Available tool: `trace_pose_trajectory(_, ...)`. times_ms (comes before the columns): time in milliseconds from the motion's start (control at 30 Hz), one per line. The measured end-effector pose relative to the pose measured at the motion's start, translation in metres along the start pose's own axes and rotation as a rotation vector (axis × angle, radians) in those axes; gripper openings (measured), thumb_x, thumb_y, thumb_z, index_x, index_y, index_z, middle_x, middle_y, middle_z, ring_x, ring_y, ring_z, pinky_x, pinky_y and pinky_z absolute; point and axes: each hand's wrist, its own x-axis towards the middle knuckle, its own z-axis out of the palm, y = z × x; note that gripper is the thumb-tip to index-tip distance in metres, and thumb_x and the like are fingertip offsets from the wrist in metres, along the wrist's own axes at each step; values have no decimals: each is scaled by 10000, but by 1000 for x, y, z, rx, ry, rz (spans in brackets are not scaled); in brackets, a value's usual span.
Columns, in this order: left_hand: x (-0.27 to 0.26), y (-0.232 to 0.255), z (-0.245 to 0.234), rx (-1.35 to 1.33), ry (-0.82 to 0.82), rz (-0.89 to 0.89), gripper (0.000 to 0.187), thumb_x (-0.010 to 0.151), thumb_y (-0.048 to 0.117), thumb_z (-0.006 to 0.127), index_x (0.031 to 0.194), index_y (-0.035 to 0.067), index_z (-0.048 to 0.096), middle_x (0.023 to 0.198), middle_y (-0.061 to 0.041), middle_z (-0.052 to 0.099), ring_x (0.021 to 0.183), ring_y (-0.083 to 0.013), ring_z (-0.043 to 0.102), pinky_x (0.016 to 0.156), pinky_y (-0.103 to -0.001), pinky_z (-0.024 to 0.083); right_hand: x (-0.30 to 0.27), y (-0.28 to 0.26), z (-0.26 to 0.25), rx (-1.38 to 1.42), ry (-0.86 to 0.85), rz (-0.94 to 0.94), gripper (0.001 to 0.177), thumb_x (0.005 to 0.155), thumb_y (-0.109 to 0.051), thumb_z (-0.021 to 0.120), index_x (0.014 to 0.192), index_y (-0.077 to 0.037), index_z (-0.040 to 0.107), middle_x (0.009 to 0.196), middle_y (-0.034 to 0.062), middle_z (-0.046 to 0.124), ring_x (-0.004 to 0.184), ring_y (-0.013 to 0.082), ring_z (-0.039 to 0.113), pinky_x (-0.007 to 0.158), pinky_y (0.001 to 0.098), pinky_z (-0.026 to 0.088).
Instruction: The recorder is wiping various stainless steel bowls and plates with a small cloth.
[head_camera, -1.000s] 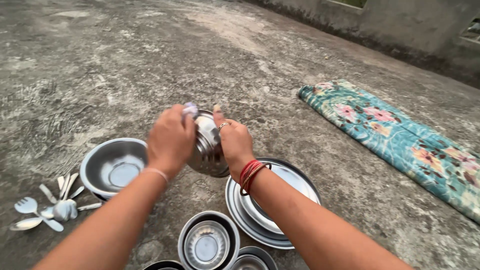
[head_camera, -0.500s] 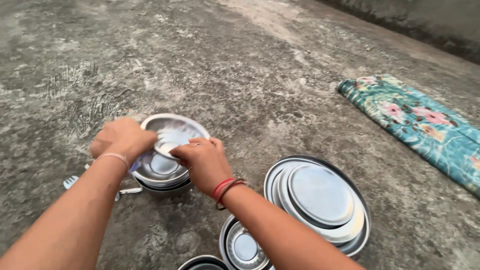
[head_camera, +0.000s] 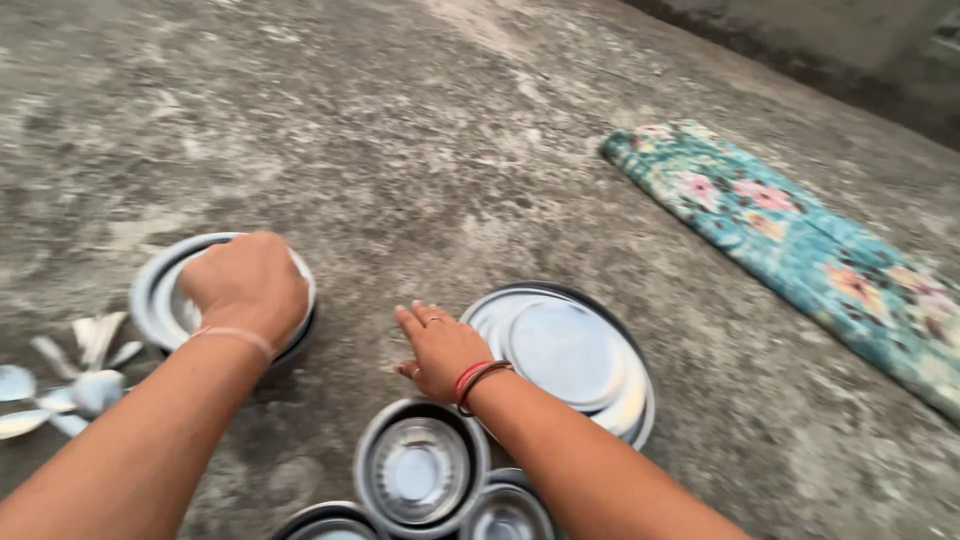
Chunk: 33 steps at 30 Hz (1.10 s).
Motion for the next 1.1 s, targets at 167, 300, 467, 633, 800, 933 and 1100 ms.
trace_pose_trajectory(167,-23,109,6,-221,-189,113,335,803,343,731,1051,133,812,1073,-184,762,1034,-389,734,842,-471,588,-47,53,-25,-28,-20,118,797,904,-395,716,1536,-88,340,1607,166,339,1482,327,323,1123,467,383)
trace_pose_trajectory(300,-47,187,47,-421,-343,270,374,749,322,751,1114,243,782,1103,-152,748,1059,-370,714,922,-470,569,-86,87,-41,-13,-16,219,699,926,-408,702,1458,-45,432,1615,175,365,1512,316,329,1134,458,402)
trace_pose_trajectory(467,-78,251,91,-586,-355,418,317,784,292,746,1088,211,786,1089,-153,750,1035,-353,710,928,-458,560,-118,141,-25,10,-71,348,812,910,-425,712,1500,1,352,1615,185,327,1504,316,306,1133,456,386)
trace_pose_trajectory(633,-93,272,135,-622,-315,525,369,826,281,762,1168,149,727,1207,-180,667,1107,-361,654,970,-457,526,-132,168,-10,-5,-102,388,858,893,-425,743,1510,6,331,1621,228,283,1504,364,283,1177,455,341)
trace_pose_trajectory(800,-99,270,170,-489,-318,564,669,787,215,803,1392,133,529,1501,-231,397,1304,-463,466,1049,-486,453,-135,184,11,62,-113,388,888,889,-400,762,1530,8,303,1578,339,256,1483,459,263,1226,468,252)
trace_pose_trajectory(933,-109,271,162,-396,-366,531,653,805,245,795,1387,137,521,1539,-238,352,1366,-470,397,1096,-525,403,-133,190,21,165,-131,422,873,882,-379,752,1533,5,315,1578,359,257,1471,461,294,1207,462,287)
trace_pose_trajectory(1100,-113,275,178,-239,-401,483,471,905,309,713,1313,126,567,1534,-226,357,1495,-507,207,1187,-648,167,-128,195,28,154,0,590,793,891,-382,786,1461,22,412,1510,399,316,1481,502,264,1229,480,240)
